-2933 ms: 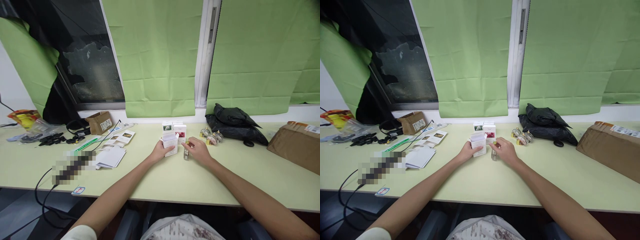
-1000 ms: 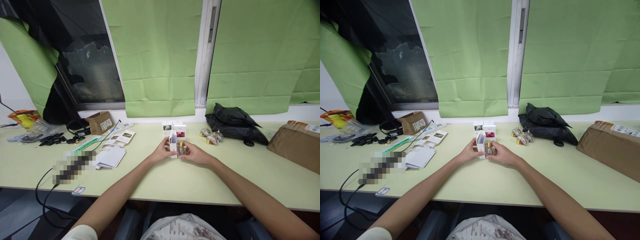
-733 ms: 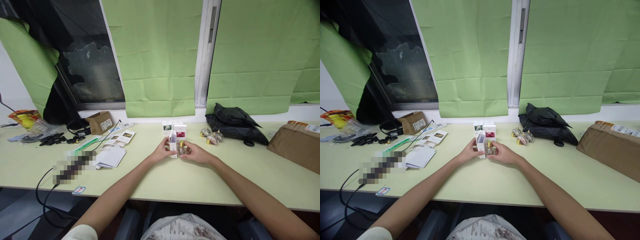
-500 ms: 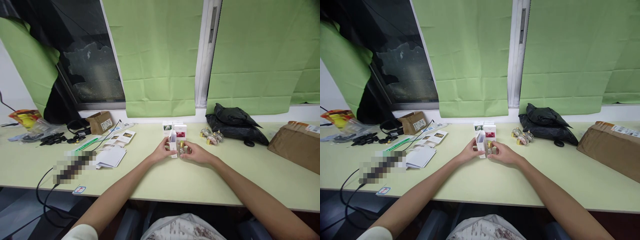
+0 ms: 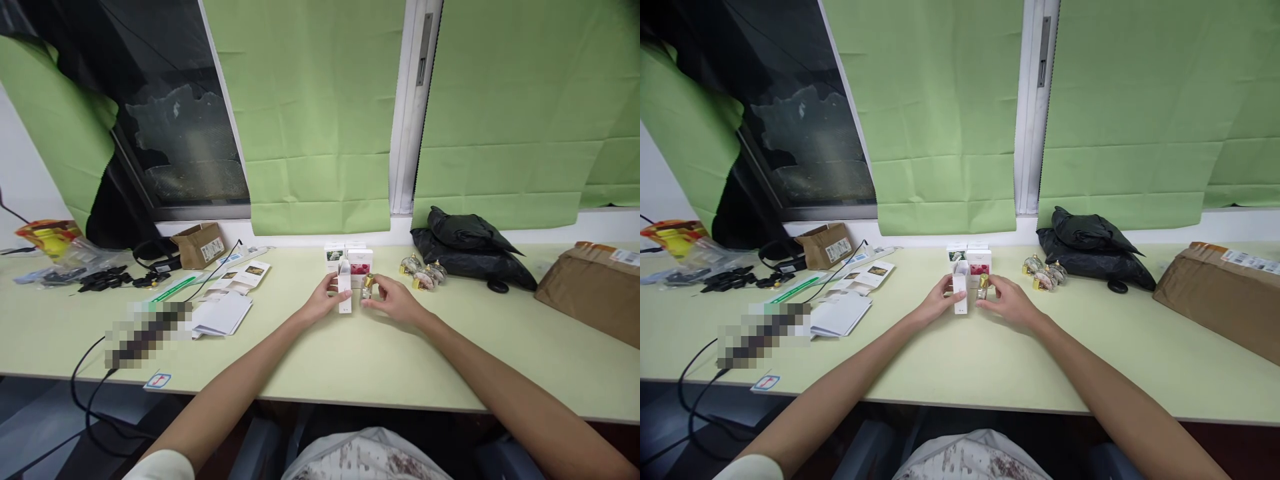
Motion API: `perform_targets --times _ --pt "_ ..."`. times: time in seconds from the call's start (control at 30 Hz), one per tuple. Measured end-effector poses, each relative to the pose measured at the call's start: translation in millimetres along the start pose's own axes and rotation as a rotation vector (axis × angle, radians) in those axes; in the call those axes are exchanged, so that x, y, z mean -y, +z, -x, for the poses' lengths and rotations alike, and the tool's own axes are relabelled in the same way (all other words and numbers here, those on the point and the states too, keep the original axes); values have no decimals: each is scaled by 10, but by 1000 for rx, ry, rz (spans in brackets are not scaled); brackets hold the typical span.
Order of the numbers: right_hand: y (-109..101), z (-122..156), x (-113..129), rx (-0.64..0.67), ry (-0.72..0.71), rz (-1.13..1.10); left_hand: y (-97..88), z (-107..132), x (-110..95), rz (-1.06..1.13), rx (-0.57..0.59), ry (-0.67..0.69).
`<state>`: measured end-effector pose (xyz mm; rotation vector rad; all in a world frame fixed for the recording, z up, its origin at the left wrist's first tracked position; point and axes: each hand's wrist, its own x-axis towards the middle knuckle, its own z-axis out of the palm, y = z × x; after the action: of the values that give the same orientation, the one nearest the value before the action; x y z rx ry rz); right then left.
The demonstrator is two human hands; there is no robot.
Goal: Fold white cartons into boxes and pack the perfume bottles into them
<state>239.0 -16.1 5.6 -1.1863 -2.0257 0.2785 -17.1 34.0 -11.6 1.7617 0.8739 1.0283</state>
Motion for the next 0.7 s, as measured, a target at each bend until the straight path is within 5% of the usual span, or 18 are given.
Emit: perform_targets --times 0.33,0.7 --pt "-21 23 127 -358 -11 -139 82 85 -125 -82 38 148" --pt "24 28 184 -356 -41 -233 81 124 -130 -94 101 138"
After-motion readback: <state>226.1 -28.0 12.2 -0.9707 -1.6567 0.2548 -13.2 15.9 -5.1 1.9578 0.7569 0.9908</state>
